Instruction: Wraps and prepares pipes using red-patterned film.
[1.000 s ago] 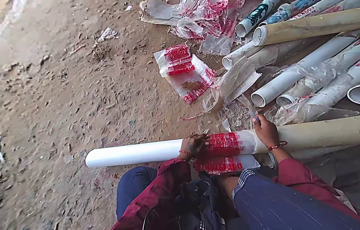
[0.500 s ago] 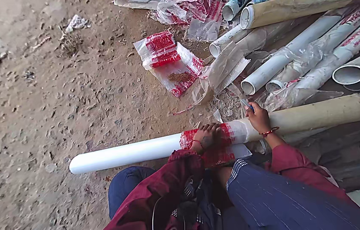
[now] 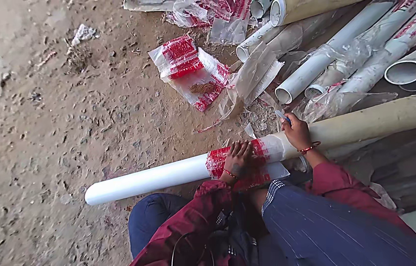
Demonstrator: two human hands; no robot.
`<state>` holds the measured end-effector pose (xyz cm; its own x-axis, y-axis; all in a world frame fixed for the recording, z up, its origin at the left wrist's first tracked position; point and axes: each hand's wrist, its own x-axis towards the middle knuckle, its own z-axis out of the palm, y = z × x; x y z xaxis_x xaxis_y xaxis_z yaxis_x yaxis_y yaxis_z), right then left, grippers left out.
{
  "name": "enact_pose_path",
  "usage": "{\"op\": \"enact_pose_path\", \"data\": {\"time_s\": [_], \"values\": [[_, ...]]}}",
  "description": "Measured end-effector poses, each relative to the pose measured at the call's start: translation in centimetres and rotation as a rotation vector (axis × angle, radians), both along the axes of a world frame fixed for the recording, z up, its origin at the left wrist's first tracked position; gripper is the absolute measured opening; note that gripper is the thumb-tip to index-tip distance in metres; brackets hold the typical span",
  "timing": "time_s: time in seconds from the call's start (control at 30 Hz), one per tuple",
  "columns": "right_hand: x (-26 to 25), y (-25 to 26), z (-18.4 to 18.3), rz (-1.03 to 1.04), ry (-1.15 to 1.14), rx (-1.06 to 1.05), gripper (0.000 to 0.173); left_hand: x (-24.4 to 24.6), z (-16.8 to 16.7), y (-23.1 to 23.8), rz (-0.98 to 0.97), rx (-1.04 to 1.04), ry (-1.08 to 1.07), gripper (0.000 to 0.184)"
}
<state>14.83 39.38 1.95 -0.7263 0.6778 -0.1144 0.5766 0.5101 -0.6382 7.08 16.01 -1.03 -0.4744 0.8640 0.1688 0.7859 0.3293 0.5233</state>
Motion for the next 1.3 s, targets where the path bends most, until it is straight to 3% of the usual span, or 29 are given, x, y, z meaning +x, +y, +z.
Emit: {"op": "enact_pose_path", "data": {"time_s": [0.2, 0.47, 0.57, 0.67, 0.73, 0.8, 0.9, 0.97, 1.07, 1.2, 1.3], "values": [[-0.2, 0.0, 0.0, 0.019, 0.001, 0.012, 0.029, -0.9, -0.1, 0.2, -0.096, -0.117, 0.091, 0.045], [-0.4, 0.6, -0.1, -0.017, 0.02, -0.029, 0.031, -4.8, 3.0, -1.0, -0.188, -0.263, -0.305, 0.042], [-0.8, 0.6, 0.3, -0.022, -0.033, -0.017, 0.031, -6.2, 3.6, -5.9, 0.212, -0.302, -0.211, 0.033], [-1.2, 0.5, 0.4, 0.006, -0.096, -0.004, 0.033, -7.4, 4.9, -13.0, 0.73, -0.343, -0.384, 0.038], [-1.3, 0.6, 0.3, -0.011, -0.074, -0.029, 0.034, -6.9, 5.5, -16.7, 0.872, -0.255, -0.473, 0.038], [-1.2, 0.5, 0.5, -0.071, 0.015, -0.064, 0.034, -5.1, 5.7, -17.8, 0.811, -0.139, -0.481, 0.034], [-2.1, -1.7, 2.7, -0.124, 0.142, -0.121, 0.035, -2.6, 5.8, -15.8, 0.526, -0.097, -0.479, 0.03], [-2.5, -4.4, 4.0, -0.059, 0.178, -0.192, 0.034, -1.2, 4.8, -14.1, 0.396, -0.056, -0.451, 0.03], [-3.3, -9.0, 5.9, 0.087, 0.153, -0.313, 0.029, -0.4, 3.4, -12.6, 0.376, 0.03, -0.427, 0.028], [-1.7, -12.7, 7.8, 0.215, 0.146, -0.345, 0.025, -1.9, 4.6, -11.2, 0.343, -0.164, -0.394, 0.034], [2.1, -11.7, 8.6, 0.073, 0.266, -0.293, 0.022, -3.2, 5.7, -10.1, 0.292, -0.268, -0.45, 0.037]]}}
